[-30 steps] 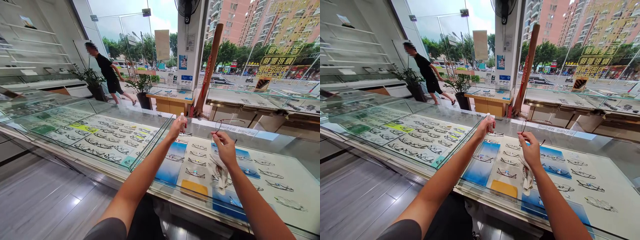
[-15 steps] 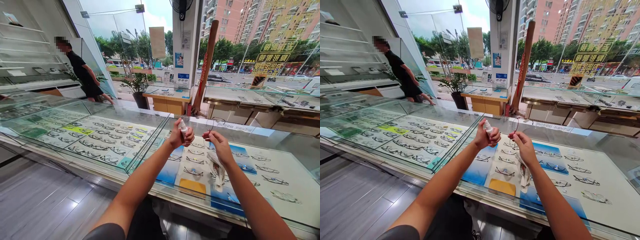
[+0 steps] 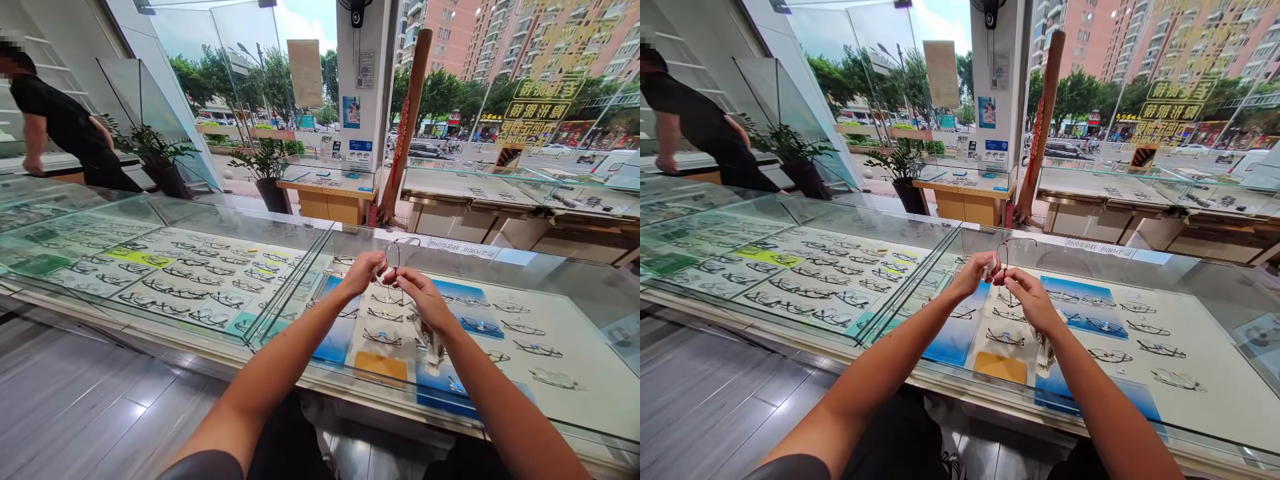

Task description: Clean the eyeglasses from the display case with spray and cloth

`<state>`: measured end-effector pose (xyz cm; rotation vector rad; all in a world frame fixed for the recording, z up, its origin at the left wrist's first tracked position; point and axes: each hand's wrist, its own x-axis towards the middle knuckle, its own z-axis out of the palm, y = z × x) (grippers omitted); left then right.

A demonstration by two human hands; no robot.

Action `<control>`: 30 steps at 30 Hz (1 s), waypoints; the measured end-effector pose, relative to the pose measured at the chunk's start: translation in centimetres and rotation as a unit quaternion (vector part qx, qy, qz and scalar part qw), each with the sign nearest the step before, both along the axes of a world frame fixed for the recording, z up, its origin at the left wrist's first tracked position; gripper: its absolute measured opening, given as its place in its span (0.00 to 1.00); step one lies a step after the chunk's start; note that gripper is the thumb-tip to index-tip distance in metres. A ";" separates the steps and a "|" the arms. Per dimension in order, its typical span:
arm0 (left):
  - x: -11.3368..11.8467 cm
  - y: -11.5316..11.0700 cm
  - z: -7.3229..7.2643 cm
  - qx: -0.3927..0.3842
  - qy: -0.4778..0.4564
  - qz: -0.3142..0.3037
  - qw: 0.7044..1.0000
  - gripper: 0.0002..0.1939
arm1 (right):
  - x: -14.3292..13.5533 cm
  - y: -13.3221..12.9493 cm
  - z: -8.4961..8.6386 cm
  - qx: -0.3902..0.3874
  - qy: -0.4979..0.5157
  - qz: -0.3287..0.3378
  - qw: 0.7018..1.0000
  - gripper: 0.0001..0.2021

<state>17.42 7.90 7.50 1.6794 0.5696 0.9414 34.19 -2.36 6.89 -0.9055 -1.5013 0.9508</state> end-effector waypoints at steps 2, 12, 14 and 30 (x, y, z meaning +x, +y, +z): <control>0.0 -0.3 0.2 0.001 0.002 0.000 1.000 0.31 | 0.1 0.0 0.0 0.002 0.002 0.003 1.000 0.15; 0.2 -0.8 0.0 -0.003 -0.001 0.003 1.000 0.31 | 0.3 0.1 0.4 0.004 0.006 -0.014 1.000 0.15; 0.2 -0.7 0.1 0.012 -0.013 0.012 1.000 0.30 | 0.0 -0.1 0.5 -0.002 -0.002 -0.001 1.000 0.16; 0.2 -1.8 -0.3 0.104 0.086 -0.044 0.990 0.29 | 0.9 1.0 -0.4 -0.006 0.087 -0.083 0.993 0.17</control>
